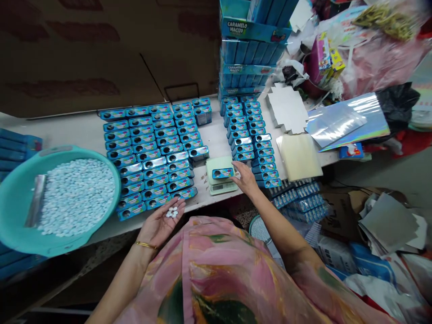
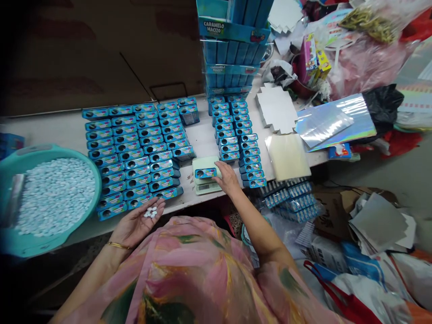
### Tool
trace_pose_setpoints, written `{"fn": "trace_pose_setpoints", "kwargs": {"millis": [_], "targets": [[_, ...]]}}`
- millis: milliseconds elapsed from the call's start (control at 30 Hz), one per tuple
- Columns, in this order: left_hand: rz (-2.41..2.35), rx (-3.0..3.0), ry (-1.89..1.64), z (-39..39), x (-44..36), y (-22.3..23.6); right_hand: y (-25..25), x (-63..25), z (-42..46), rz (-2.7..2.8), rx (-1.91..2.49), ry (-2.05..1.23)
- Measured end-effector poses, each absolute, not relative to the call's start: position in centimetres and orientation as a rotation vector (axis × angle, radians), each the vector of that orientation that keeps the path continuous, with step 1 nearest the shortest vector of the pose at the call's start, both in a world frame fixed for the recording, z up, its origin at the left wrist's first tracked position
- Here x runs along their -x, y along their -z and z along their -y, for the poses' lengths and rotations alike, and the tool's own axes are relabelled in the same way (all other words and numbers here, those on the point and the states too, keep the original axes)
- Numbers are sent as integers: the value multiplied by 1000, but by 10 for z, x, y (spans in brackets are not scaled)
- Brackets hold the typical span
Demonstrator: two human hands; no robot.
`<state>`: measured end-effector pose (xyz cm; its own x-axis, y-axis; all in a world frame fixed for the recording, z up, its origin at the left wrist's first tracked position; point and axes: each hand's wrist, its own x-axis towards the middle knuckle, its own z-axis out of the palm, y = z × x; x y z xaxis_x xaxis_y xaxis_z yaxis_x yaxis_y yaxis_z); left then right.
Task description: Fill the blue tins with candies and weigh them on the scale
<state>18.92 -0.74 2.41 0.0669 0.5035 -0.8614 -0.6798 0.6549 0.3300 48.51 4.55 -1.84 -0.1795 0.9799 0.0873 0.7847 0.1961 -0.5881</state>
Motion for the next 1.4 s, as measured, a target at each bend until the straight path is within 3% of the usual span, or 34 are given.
{"fn": "trace_pose_setpoints", "kwargs": {"millis": [267, 533, 867, 1167, 1400], "targets": [[-1139, 149, -801, -13, -219, -23, 29, -470, -53, 1937, 1633, -859], [-1057, 221, -849, -53, -265, 0, -54, -435, -37, 2608, 1501, -280], [-1012, 197, -806, -58, -281, 4, -52, -433, -28, 2682, 1462, 10], [-1062, 188, -783, -62, -281, 4, -38, -451, -30, 2445, 1594, -262], [-1126, 173, -810, -51, -251, -3, 34, -468, -53, 1817, 1525, -771]]}}
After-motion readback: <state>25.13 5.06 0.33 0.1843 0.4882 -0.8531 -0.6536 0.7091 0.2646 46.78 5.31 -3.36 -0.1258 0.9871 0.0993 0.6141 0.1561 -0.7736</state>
